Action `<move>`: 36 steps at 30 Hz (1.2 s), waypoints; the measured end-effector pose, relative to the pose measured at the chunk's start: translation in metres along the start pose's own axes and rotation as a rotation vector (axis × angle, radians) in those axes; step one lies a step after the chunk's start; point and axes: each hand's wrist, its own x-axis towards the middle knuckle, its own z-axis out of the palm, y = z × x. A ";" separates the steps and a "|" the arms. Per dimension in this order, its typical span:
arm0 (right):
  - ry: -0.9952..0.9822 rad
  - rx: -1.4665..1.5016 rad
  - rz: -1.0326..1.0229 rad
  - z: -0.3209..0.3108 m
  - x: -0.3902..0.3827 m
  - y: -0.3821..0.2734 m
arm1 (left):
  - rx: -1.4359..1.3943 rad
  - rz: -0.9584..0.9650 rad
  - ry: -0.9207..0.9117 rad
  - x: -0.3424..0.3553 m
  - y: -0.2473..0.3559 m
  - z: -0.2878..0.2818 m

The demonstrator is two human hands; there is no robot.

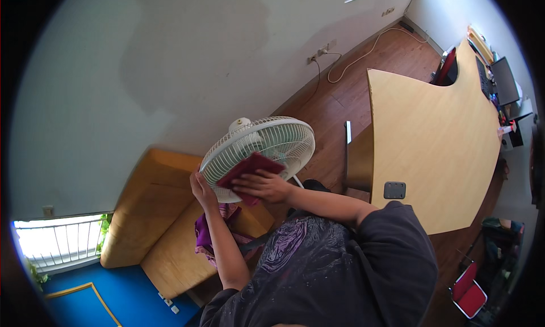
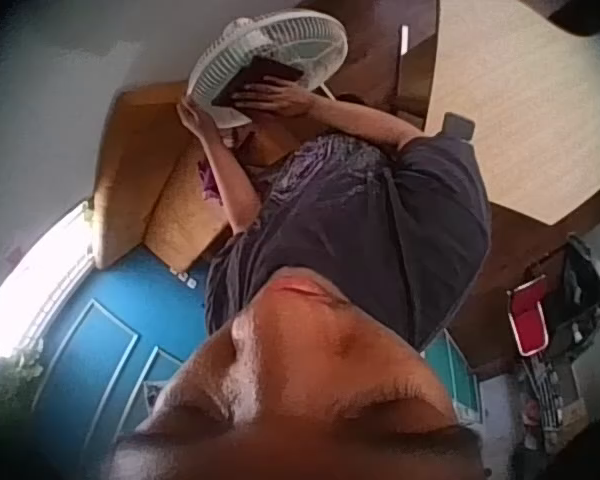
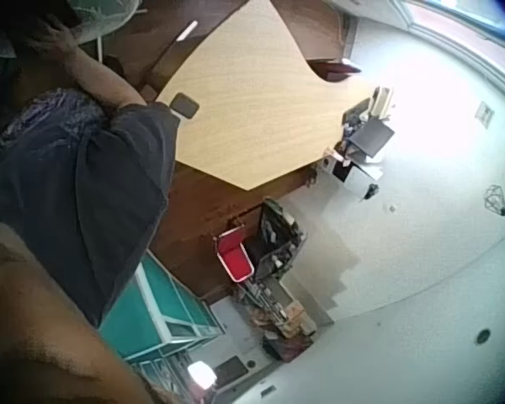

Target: Cleaning a chair and a standing fan with a cloth in an office setting.

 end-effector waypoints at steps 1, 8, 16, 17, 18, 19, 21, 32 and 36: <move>-0.001 -0.062 0.066 -0.007 -0.017 0.004 | -0.072 -0.049 -0.015 -0.002 0.000 0.002; 0.469 0.453 1.225 0.026 -0.129 0.048 | -0.152 -0.027 0.016 -0.010 0.008 0.013; 1.456 1.692 1.807 0.093 -0.090 0.034 | -0.153 -0.030 0.058 -0.015 0.002 0.009; 1.494 1.776 1.849 0.104 -0.091 0.030 | -0.152 -0.033 0.049 -0.013 0.002 0.011; 1.533 1.861 1.887 0.115 -0.092 0.025 | -0.180 -0.037 0.040 -0.012 0.002 0.012; 1.578 1.761 1.885 0.129 -0.081 0.013 | -0.203 -0.042 0.044 -0.010 0.000 0.010; 1.624 1.762 1.853 0.154 -0.071 -0.011 | -0.197 -0.040 0.029 -0.008 -0.002 0.011; 0.823 2.070 2.102 0.185 -0.060 -0.083 | -0.314 -0.047 0.020 0.007 -0.019 0.004; 0.679 1.650 1.905 0.124 -0.110 -0.094 | -0.214 -0.062 0.035 0.004 -0.024 0.000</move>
